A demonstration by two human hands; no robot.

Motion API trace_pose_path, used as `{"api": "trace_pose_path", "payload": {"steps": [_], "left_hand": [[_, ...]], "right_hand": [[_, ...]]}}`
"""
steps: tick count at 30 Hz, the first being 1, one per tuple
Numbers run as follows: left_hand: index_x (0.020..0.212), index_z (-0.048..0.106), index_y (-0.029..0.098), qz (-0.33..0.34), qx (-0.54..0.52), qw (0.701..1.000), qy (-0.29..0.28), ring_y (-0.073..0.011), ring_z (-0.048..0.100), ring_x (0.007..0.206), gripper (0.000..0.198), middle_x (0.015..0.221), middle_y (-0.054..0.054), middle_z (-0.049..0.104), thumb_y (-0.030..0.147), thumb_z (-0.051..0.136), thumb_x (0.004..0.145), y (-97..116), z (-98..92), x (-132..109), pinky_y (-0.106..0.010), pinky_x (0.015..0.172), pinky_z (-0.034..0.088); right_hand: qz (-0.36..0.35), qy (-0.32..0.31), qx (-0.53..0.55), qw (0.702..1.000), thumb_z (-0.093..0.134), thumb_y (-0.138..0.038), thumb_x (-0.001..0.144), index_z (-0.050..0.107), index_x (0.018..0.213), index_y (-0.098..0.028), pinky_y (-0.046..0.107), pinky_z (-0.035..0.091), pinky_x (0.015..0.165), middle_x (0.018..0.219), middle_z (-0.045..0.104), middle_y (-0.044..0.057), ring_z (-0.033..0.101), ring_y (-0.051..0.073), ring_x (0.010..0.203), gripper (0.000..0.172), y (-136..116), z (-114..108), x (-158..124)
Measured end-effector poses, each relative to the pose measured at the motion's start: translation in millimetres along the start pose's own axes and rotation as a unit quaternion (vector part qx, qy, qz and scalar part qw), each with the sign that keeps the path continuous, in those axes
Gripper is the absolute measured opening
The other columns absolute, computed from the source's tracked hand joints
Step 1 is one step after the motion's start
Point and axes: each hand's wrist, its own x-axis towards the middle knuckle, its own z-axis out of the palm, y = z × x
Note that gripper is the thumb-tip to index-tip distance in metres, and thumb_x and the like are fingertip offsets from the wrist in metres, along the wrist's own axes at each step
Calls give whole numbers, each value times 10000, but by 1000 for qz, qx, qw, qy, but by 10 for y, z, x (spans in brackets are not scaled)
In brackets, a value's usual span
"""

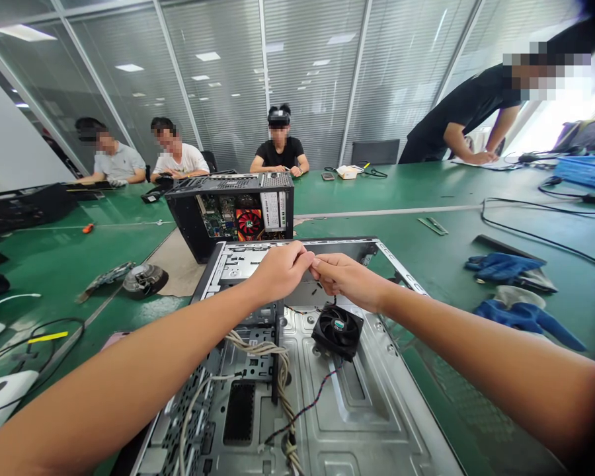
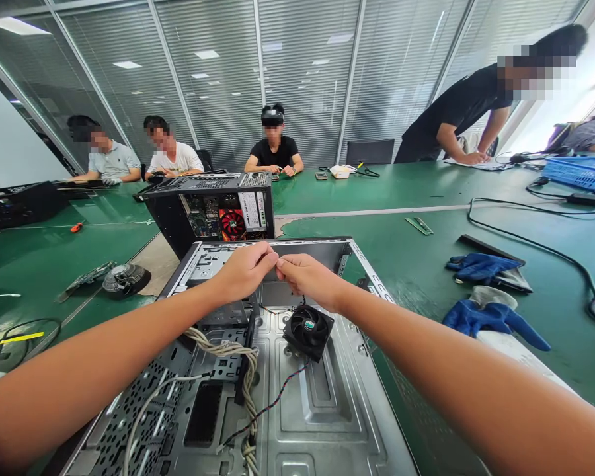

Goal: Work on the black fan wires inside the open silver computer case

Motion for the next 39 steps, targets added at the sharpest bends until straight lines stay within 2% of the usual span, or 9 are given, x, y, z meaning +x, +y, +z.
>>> {"api": "trace_pose_path", "payload": {"steps": [12, 17, 31, 39], "left_hand": [[654, 449, 179, -19, 13, 1000, 0, -115, 392, 575, 327, 593, 25, 485, 342, 437, 936, 17, -20, -11, -270, 567, 240], [658, 461, 176, -19, 7, 1000, 1, -111, 397, 578, 311, 601, 21, 503, 325, 446, 931, 16, -19, -9, -267, 570, 248], [643, 457, 177, -16, 42, 999, -11, -112, 361, 563, 337, 591, 22, 476, 315, 422, 949, 27, -30, -6, -280, 562, 219], [670, 479, 178, -15, 20, 1000, -9, -116, 403, 585, 297, 609, 19, 516, 313, 437, 931, 28, -37, -23, -273, 573, 248]], "right_hand": [[-8, 3, -57, 998, 450, -394, 939, 461, 691, -192, 256, 180, 488, 544, 302, -74, 239, 75, 472, 320, 63, -26, 22], [-16, 10, -73, 997, 438, -398, 936, 461, 691, -192, 255, 211, 492, 533, 319, -74, 265, 78, 474, 320, 57, -23, 19], [-13, 4, -78, 997, 479, -396, 901, 452, 684, -197, 254, 192, 482, 517, 306, -81, 256, 78, 465, 296, 56, -13, 25], [-11, 12, -92, 996, 465, -400, 908, 442, 671, -200, 256, 204, 483, 533, 306, -72, 263, 81, 468, 311, 53, -16, 29]]}}
